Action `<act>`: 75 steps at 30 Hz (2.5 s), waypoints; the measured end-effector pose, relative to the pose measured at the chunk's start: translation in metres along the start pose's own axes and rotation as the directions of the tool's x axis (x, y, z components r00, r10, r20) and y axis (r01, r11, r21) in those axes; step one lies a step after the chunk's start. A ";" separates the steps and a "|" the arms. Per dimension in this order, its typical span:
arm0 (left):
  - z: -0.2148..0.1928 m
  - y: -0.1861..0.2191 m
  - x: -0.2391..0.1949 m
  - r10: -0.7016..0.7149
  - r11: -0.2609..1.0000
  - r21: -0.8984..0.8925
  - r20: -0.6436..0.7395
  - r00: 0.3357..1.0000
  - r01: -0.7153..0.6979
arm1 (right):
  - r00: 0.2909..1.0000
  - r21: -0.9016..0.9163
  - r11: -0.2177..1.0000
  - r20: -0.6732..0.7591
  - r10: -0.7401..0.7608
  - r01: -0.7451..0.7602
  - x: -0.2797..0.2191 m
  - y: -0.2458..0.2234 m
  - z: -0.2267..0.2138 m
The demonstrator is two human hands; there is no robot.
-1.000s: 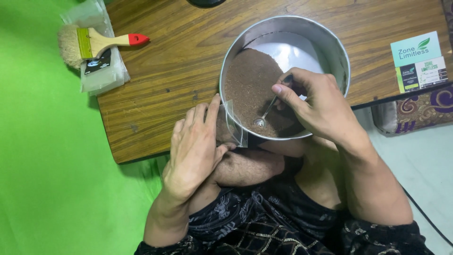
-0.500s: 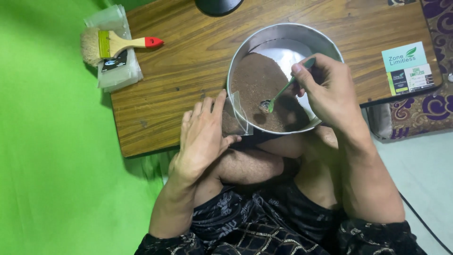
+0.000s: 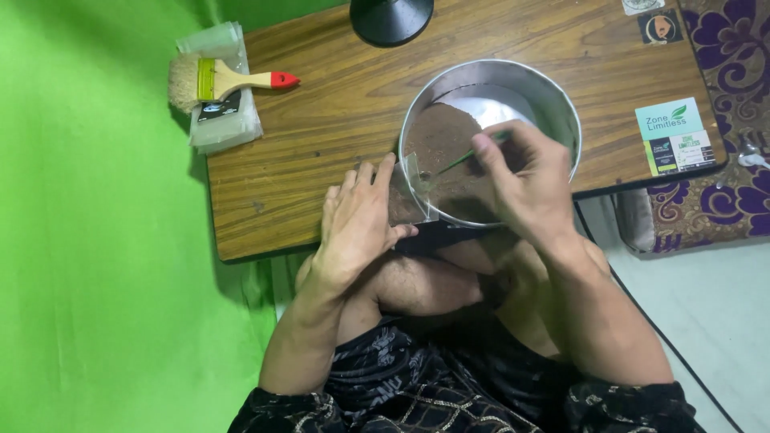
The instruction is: The person scoops brown powder from a metal bowl into a small plastic bag using a spoon. They then shake the bowl to level the remaining powder.
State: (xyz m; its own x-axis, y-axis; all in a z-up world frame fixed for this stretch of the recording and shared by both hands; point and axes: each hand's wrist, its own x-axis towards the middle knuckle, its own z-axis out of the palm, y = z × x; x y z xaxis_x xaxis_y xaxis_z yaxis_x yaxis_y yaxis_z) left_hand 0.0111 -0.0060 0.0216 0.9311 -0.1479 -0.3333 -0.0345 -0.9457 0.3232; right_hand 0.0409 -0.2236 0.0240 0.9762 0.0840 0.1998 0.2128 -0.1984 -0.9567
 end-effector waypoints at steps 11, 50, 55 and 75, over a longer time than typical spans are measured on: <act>-0.003 -0.002 -0.003 -0.005 1.000 -0.005 0.010 1.000 0.005 | 0.968 -0.125 0.963 -0.047 -0.247 0.239 0.000 0.002 -0.011; -0.008 0.006 -0.007 -0.015 1.000 0.012 0.042 0.999 0.014 | 0.973 -0.354 0.935 0.207 0.105 -0.026 0.012 0.007 -0.017; -0.009 0.006 -0.007 -0.011 1.000 0.014 0.045 0.999 0.011 | 0.966 -0.343 0.938 0.227 0.124 -0.040 0.012 -0.001 -0.014; -0.008 0.005 -0.006 -0.014 1.000 -0.002 0.050 0.999 0.014 | 0.948 -0.350 0.936 0.282 0.149 -0.044 0.015 -0.004 -0.014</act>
State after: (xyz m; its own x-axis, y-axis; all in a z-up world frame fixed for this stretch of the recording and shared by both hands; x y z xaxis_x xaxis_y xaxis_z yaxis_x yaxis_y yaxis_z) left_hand 0.0079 -0.0076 0.0321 0.9123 -0.1485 -0.3817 -0.0203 -0.9471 0.3202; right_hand 0.0547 -0.2348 0.0338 0.9456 0.3249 -0.0130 0.1709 -0.5306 -0.8302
